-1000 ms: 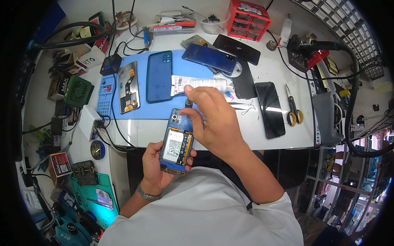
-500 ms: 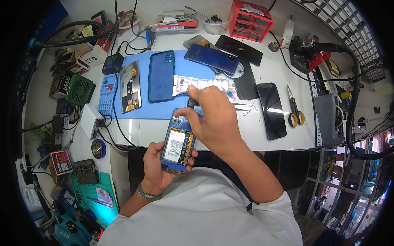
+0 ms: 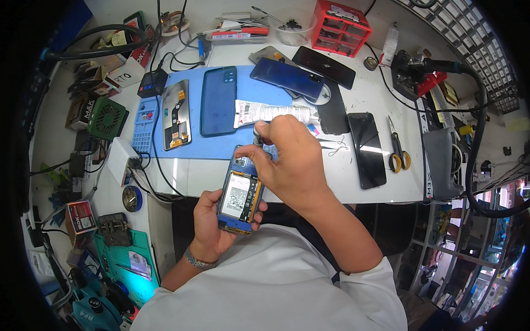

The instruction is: The person disassembles a smartphone, removes the battery, and applies adhesive to the frame. They then reassemble the device and test the screen functionality by interacting with the display.

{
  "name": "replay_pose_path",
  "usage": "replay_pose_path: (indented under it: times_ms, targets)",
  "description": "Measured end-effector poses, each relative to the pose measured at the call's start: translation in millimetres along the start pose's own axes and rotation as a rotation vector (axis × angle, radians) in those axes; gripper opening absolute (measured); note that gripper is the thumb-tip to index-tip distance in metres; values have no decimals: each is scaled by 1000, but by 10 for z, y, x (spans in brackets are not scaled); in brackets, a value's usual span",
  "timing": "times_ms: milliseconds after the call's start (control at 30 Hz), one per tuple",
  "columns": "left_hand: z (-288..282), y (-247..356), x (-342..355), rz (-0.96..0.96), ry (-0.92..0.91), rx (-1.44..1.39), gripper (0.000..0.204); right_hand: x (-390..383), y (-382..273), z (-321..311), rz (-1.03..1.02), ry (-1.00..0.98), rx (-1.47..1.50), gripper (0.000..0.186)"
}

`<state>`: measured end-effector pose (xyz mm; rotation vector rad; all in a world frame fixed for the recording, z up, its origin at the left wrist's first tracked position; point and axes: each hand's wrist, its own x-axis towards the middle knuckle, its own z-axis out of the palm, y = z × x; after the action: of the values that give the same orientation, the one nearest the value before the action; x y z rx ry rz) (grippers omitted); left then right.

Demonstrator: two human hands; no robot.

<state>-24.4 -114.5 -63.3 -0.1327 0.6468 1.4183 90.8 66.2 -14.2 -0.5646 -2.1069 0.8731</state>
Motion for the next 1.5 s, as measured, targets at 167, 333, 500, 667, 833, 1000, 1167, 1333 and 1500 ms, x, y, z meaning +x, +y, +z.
replay_pose_path:
  times_ms: [167, 333, 500, 667, 833, 1000, 1167, 1333, 1500]
  targets:
    - [0, 0, 3, -1, -9, 2, 68, -42, 76, 76, -41, 84, 200, 36]
    - [8, 8, -8, -5, 11, 9, 68, 8, 18, 70, -100, 75, 18, 33]
    - [10, 10, -14, -3, -9, 10, 67, -121, 133, 113, -134, 54, 78, 44]
    - [-4, 15, 11, 7, -43, 34, 67, -55, 30, 261, -165, 135, 96, 44]
    - [-12, 5, 22, 11, -55, 10, 68, 13, -102, 118, -168, 22, -36, 39]
    - [-10, 6, -11, 10, -23, 46, 68, 33, -28, 141, -167, 78, 41, 39]
    - [29, 1, -12, 12, -1, 56, 67, 3, -31, 128, -167, 47, -35, 38]
    - [-15, -18, -22, 6, -23, 34, 68, 40, 12, 176, -130, 97, 27, 37]
    - [-24, -17, -109, 99, -14, 50, 69, 669, 92, -69, -149, 130, -232, 35]
